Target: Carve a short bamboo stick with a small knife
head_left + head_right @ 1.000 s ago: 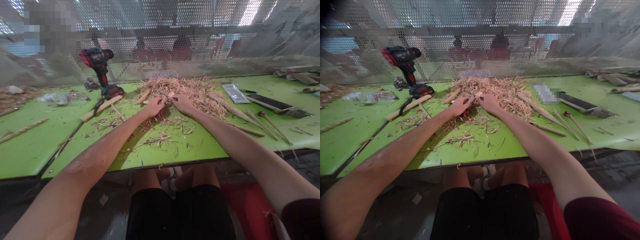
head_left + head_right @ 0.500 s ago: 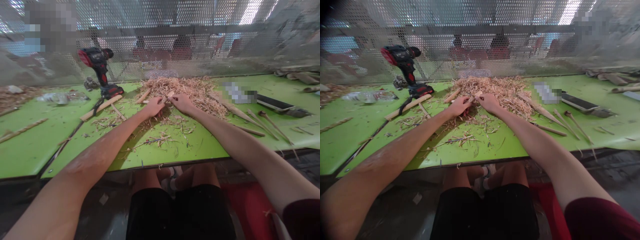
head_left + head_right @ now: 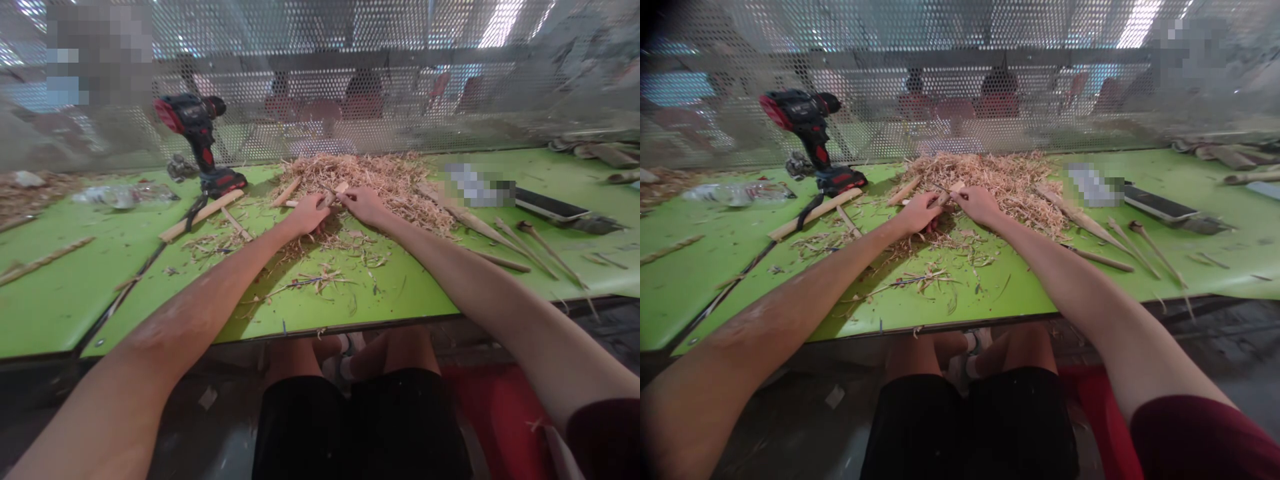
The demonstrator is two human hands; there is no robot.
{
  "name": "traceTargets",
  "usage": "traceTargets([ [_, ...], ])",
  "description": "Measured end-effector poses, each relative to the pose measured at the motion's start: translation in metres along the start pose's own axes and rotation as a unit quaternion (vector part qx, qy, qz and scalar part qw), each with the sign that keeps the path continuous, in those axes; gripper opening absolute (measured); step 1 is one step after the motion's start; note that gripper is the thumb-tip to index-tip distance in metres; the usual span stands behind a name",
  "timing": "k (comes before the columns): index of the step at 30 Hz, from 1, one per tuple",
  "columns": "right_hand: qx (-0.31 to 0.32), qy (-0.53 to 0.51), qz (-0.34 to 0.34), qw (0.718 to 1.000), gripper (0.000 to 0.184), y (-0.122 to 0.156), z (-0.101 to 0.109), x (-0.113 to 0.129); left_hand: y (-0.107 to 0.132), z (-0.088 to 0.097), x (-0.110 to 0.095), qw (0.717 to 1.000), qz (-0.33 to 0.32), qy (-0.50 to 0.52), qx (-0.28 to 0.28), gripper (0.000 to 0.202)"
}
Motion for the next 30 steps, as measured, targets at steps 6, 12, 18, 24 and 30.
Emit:
traceTargets([
  [6, 0.005, 0.019, 0.003, 1.000, 0.044, -0.0006, -0.0007, 0.0018, -0.0006, 0.0002, 0.0005, 1.000, -0.007, -0.008, -0.002, 0.020],
  [12, 0.013, 0.031, 0.013, 0.999, 0.046, -0.0010, -0.0034, 0.0048, -0.0004, -0.0003, -0.0006, 1.000, -0.004, -0.016, -0.007, 0.024],
  [18, 0.015, 0.029, 0.011, 0.999, 0.046, -0.0012, -0.0038, 0.0049, -0.0008, 0.0006, 0.0007, 1.000, -0.006, -0.009, -0.004, 0.018],
  [24, 0.009, 0.014, 0.012, 1.000, 0.045, -0.0026, -0.0054, 0.0025, -0.0016, 0.0006, 0.0026, 1.000, -0.003, 0.000, 0.000, 0.019],
  [30, 0.005, 0.010, 0.017, 1.000, 0.045, -0.0033, -0.0047, 0.0020, -0.0001, 0.0006, 0.0002, 1.000, 0.001, -0.002, -0.001, 0.023],
])
Point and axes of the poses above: each hand's wrist, its own y-axis away from the middle knuckle, its own z-axis out of the back of the hand, x = y × z, the point moved 9 cm from there along -y, towards the middle knuckle, and after that the axes turned 11 degrees about y, right-handed, at the moved point
